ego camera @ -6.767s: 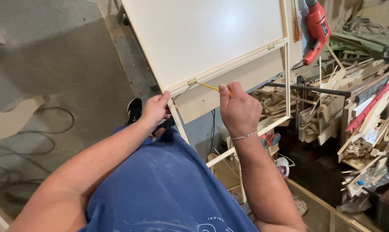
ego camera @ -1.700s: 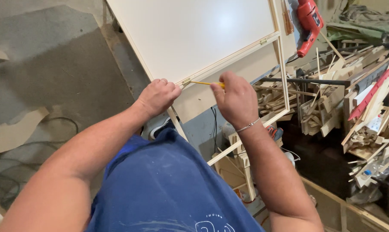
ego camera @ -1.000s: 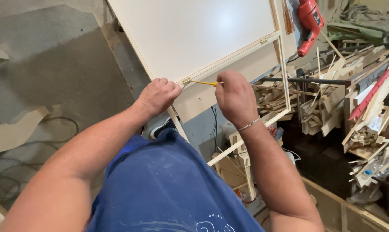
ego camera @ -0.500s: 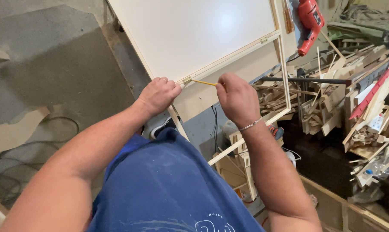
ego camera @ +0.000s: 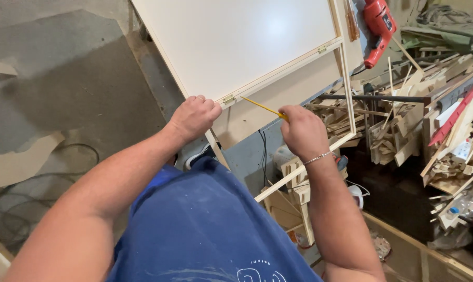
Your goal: Attaching hinges to a wooden frame using a pencil for marking and a screwdriver for fastening
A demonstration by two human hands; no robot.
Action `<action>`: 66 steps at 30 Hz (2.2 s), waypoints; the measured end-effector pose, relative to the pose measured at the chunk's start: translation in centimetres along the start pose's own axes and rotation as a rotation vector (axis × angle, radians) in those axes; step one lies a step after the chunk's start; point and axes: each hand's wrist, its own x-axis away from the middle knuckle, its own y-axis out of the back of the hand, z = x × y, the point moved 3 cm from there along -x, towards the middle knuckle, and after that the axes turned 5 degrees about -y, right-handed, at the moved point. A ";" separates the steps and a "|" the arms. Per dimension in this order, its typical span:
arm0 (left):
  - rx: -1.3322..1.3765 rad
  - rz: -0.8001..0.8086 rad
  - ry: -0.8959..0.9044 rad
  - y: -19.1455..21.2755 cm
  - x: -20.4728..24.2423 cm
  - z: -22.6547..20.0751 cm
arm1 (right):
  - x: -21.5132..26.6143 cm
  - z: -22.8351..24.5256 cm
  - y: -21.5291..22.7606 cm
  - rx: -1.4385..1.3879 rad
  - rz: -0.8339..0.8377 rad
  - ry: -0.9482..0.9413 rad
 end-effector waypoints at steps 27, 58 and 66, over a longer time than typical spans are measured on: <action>-0.026 0.086 -0.056 0.0 -0.8 0.2 | -6.6 7.5 -14.1 -0.795 -0.374 -0.091; -0.032 0.083 -0.081 1.6 -1.9 0.0 | -2.5 3.0 -17.2 -0.832 -0.417 -0.088; -0.026 0.095 -0.069 2.0 -2.1 -0.1 | -1.3 4.2 -19.2 -0.434 -0.580 0.067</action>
